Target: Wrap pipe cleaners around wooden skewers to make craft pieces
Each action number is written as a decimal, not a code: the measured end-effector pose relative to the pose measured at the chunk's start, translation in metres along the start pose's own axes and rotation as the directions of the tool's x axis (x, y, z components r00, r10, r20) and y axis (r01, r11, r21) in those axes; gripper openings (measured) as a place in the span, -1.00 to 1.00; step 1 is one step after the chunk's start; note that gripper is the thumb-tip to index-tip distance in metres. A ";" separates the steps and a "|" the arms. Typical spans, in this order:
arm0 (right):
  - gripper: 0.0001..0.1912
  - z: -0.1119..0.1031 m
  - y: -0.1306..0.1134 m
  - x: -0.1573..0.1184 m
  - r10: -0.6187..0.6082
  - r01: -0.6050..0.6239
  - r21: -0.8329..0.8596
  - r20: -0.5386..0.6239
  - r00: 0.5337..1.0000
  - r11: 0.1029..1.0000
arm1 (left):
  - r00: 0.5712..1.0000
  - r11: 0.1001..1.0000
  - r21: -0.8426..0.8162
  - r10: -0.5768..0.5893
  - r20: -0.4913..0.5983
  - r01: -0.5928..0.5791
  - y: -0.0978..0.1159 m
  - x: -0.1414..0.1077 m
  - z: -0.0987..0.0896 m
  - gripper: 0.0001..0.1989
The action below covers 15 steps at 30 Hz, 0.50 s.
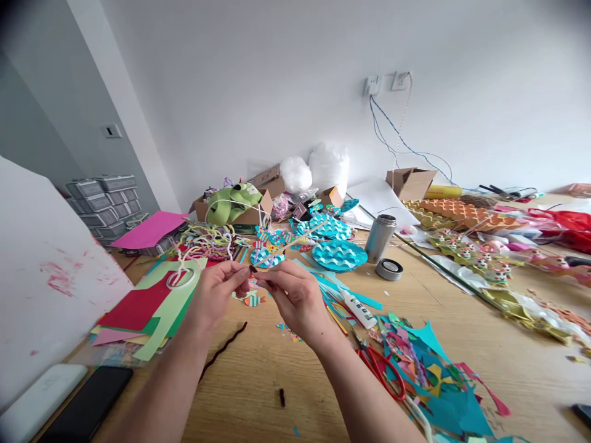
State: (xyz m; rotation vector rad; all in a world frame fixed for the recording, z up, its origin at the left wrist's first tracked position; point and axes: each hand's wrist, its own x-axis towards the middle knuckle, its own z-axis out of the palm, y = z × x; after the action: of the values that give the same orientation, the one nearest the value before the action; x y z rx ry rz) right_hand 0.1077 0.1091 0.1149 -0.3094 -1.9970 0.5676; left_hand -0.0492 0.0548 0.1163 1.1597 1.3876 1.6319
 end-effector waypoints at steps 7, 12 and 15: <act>-0.81 -0.003 -0.001 0.003 0.159 -0.156 0.086 -0.030 0.987 0.984 | 0.996 0.971 -0.228 -0.056 0.064 0.069 0.003 0.000 -0.002 -0.82; -0.42 -0.017 0.003 0.006 0.267 -0.272 0.303 0.059 0.962 0.913 | 0.985 0.985 0.105 0.149 -0.086 -0.140 0.002 -0.003 0.002 -0.82; -0.37 -0.019 0.007 0.004 0.380 -0.370 0.436 0.067 0.922 0.820 | 0.944 0.908 0.335 0.307 -0.118 -0.253 -0.003 -0.005 0.005 -0.83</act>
State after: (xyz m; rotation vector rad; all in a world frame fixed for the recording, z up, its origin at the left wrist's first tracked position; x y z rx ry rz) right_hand 0.1227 0.1218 0.1219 -0.4271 -1.7249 1.2438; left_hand -0.0429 0.0521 0.1127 1.4934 1.7007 1.7838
